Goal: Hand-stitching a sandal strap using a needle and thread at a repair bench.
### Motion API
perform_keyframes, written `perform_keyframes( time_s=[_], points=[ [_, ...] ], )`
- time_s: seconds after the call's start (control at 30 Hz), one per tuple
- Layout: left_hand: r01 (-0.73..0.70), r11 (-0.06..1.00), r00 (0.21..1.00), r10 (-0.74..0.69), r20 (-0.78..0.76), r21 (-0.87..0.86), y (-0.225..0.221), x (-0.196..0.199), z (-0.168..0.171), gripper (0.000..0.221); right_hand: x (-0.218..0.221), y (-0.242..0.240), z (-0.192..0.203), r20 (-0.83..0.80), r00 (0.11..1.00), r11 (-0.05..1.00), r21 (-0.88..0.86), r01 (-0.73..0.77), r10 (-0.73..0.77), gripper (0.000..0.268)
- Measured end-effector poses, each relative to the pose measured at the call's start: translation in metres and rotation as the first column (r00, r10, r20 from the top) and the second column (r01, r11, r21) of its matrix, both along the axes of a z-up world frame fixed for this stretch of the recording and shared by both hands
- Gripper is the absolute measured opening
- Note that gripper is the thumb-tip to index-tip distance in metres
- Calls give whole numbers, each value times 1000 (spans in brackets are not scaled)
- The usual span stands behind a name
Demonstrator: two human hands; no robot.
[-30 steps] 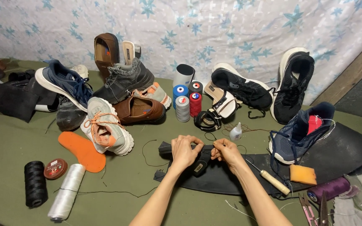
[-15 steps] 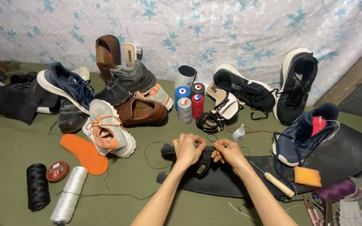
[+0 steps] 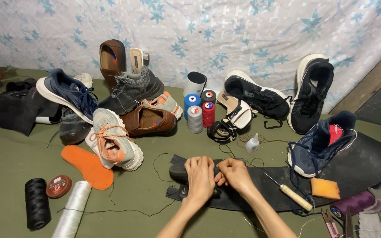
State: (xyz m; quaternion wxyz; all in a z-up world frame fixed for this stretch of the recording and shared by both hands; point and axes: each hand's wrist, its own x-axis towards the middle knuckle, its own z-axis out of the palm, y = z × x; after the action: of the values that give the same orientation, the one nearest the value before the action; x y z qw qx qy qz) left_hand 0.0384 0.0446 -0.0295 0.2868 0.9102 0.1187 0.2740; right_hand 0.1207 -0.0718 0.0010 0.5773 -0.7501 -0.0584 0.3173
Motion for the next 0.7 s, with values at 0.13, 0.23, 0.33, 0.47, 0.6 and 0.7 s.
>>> perform_keyframes(
  time_s=[0.13, 0.23, 0.33, 0.47, 0.6, 0.7],
  points=[
    [-11, 994, 1000, 10, -10, -106, -11, -26, -15, 14, -27, -18, -48, 21, 1000, 1000, 16, -6, 6, 19],
    [-62, 898, 998, 46, -48, -436, 0, -39, -27, 22, -34, -32, -61, -85, 994, 992, 100, 77, -68, 18],
    [1, 937, 999, 13, 35, -351, 6, -47, -25, 20, -33, -36, -44, -63, 996, 983, 172, 71, -60, 20],
    [-32, 982, 995, 13, -102, -188, 4, -42, -18, 34, -27, -38, 0, 276, 961, 990, -139, 23, 17, 19],
    [143, 980, 974, -114, -195, 138, 23, -18, -30, 51, -10, -35, -19, 416, 902, 965, -263, -2, 115, 19],
    [332, 934, 935, -309, -173, 128, 41, -5, -39, 16, -2, -38, -22, 233, 968, 973, -228, -39, 94, 21]
  ],
)
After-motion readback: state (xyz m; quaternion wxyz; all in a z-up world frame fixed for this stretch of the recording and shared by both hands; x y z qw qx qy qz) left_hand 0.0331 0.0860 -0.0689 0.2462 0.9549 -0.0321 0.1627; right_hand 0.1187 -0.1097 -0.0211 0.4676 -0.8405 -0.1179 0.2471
